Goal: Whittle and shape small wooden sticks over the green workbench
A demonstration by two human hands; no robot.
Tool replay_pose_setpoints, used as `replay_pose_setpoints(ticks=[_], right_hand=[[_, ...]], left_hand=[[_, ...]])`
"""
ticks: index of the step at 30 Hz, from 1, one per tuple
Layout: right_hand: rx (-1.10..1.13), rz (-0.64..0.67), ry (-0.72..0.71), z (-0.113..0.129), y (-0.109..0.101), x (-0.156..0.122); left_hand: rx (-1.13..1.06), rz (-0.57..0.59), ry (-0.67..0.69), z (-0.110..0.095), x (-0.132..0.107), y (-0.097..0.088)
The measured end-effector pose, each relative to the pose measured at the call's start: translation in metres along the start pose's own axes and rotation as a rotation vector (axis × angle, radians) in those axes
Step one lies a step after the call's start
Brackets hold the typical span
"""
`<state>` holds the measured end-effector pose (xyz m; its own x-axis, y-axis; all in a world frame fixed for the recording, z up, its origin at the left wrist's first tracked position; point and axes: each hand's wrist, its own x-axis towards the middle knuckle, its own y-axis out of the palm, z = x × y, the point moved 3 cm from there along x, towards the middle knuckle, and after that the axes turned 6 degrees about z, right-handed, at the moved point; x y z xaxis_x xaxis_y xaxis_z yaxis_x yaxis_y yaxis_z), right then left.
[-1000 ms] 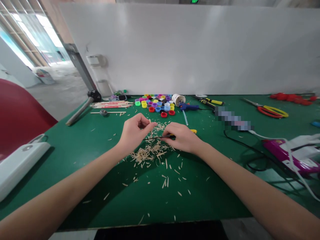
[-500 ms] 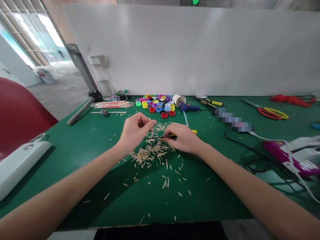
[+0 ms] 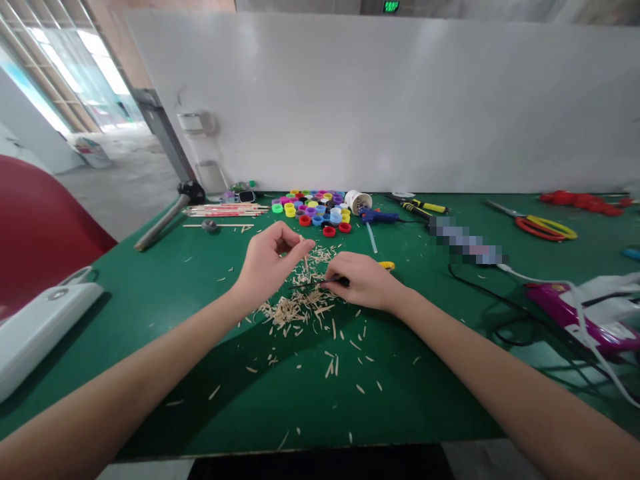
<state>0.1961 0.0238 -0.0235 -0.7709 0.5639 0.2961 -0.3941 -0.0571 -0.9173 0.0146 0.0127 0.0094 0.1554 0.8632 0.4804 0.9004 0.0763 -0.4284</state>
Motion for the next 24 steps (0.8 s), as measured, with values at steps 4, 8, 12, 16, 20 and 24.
replay_pose_setpoints(ticks=[4,8,12,16,20,24], right_hand=[[0.039,-0.103,-0.018,0.0018,-0.0045,-0.002],[0.024,-0.152,-0.018,0.0028,-0.006,-0.0016],[-0.001,-0.165,-0.019,0.0036,-0.0059,-0.0007],[0.014,-0.166,-0.028,0.0057,-0.0062,0.0],[0.02,-0.155,-0.027,0.0074,-0.005,0.0005],[0.03,-0.136,-0.011,0.0073,-0.0037,0.0007]], left_hand=[[0.031,-0.009,-0.032,0.0082,0.0005,0.0011],[0.024,0.016,-0.061,0.0067,0.0005,0.0016],[0.045,0.021,-0.065,0.0025,-0.0008,0.0017],[0.035,0.03,-0.068,0.002,-0.002,0.0029],[0.013,0.044,-0.082,0.0045,-0.0015,0.0039],[0.019,0.039,-0.106,0.0049,-0.0014,0.0036]])
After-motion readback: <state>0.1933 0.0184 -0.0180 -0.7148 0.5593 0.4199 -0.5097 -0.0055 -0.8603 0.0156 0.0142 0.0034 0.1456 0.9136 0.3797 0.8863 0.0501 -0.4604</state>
